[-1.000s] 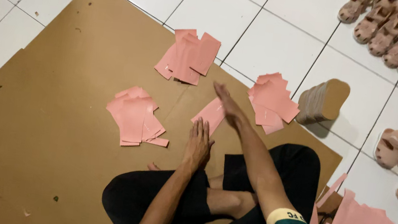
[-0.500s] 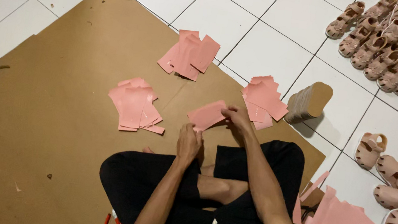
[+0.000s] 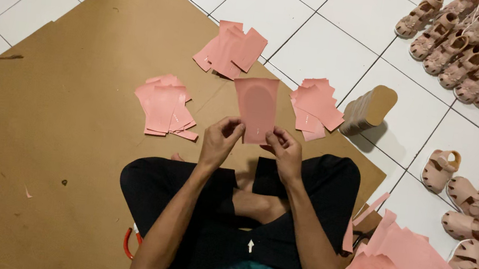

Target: The person sits on the floor and picks up pink adhesive foam shoe components one at a time, peels the backing sheet off each piece by hand, smooths the piece, and stacks the finished pieces in piles on the cardboard beside them.

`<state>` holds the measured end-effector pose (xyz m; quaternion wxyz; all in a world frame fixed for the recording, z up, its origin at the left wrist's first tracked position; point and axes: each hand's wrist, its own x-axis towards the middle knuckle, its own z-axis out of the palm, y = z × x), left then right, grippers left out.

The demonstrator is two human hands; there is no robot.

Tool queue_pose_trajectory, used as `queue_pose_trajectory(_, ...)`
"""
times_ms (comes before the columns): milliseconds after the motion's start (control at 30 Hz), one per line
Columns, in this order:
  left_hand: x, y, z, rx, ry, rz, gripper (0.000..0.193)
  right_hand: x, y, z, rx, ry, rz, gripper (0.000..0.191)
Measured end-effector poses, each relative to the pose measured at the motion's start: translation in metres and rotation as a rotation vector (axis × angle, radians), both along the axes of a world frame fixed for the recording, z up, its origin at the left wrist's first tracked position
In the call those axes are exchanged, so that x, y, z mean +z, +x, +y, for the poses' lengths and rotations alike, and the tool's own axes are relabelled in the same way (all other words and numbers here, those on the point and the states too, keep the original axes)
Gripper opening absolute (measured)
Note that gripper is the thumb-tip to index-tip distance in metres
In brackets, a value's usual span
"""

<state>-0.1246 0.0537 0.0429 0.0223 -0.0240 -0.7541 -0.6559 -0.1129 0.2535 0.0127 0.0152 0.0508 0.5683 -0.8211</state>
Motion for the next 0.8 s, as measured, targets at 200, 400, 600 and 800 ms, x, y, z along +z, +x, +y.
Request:
queue_pose_trajectory(200,0.023,0.011,0.000,-0.069,0.281,-0.058,0.031,0.015,0.004,-0.004,0.002,0.112,0.057,0.031)
queue_pose_trajectory(400,0.023,0.017,-0.001,-0.058,0.293,-0.078,0.032,0.033,0.011,-0.005,0.042,-0.062,0.008,0.037)
queue_pose_trajectory(600,0.012,0.017,-0.002,-0.101,0.206,-0.062,0.032,0.039,0.006,-0.003,-0.013,0.096,0.083,0.038)
queue_pose_trajectory(800,-0.034,0.019,-0.029,-0.071,0.255,-0.210,0.037,0.041,-0.027,0.035,-0.296,-0.045,0.318,0.028)
